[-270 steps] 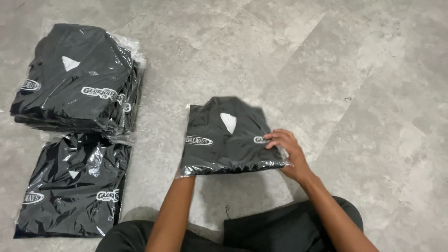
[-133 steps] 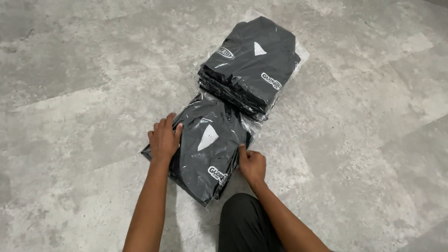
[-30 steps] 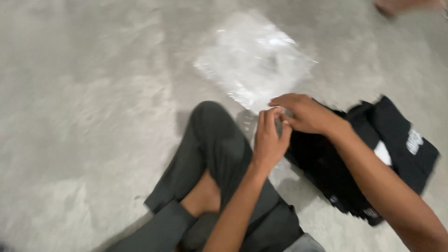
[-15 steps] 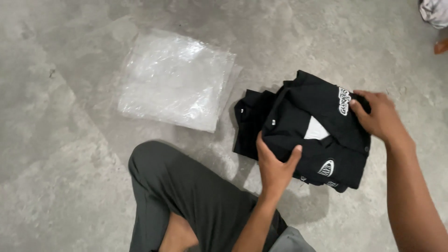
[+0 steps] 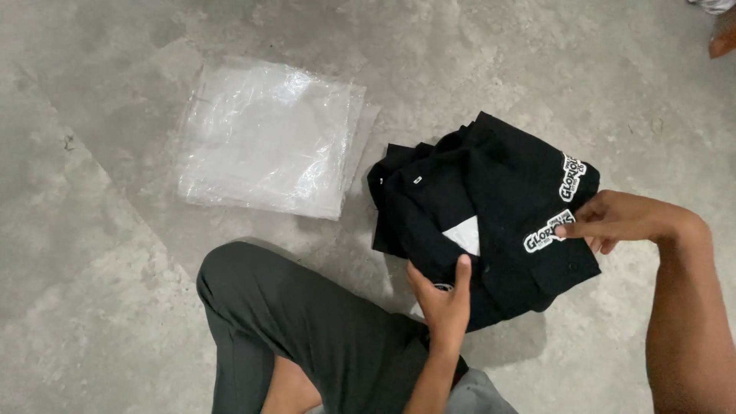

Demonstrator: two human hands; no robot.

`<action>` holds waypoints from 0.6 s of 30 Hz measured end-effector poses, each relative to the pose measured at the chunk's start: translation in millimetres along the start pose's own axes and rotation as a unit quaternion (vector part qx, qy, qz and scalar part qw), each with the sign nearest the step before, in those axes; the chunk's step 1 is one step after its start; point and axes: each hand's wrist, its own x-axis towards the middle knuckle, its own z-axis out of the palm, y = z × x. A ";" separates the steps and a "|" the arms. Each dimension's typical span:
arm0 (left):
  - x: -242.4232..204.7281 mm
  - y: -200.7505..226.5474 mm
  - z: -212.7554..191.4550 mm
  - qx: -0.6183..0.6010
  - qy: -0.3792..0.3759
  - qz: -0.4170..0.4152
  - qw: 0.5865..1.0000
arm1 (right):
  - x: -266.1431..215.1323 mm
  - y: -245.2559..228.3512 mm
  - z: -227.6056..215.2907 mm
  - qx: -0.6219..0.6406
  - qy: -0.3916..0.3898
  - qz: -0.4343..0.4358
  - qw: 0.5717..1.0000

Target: The person sits on the floor and folds black shirts, then places each folded shirt into a clear plastic bag. The person seals the bag and stacks the packaged shirt with others.

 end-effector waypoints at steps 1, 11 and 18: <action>4.9 1.0 -5.9 0.000 -0.001 -0.002 1.000 | 0.4 0.7 1.9 0.000 -0.001 0.002 1.000; 24.5 47.3 -30.8 -0.039 -0.054 -0.102 0.993 | 70.2 47.3 28.4 0.139 0.172 -0.247 0.943; 20.7 71.8 -42.9 -0.215 -0.047 -0.304 0.927 | 52.5 34.0 38.5 0.404 0.012 -0.213 0.890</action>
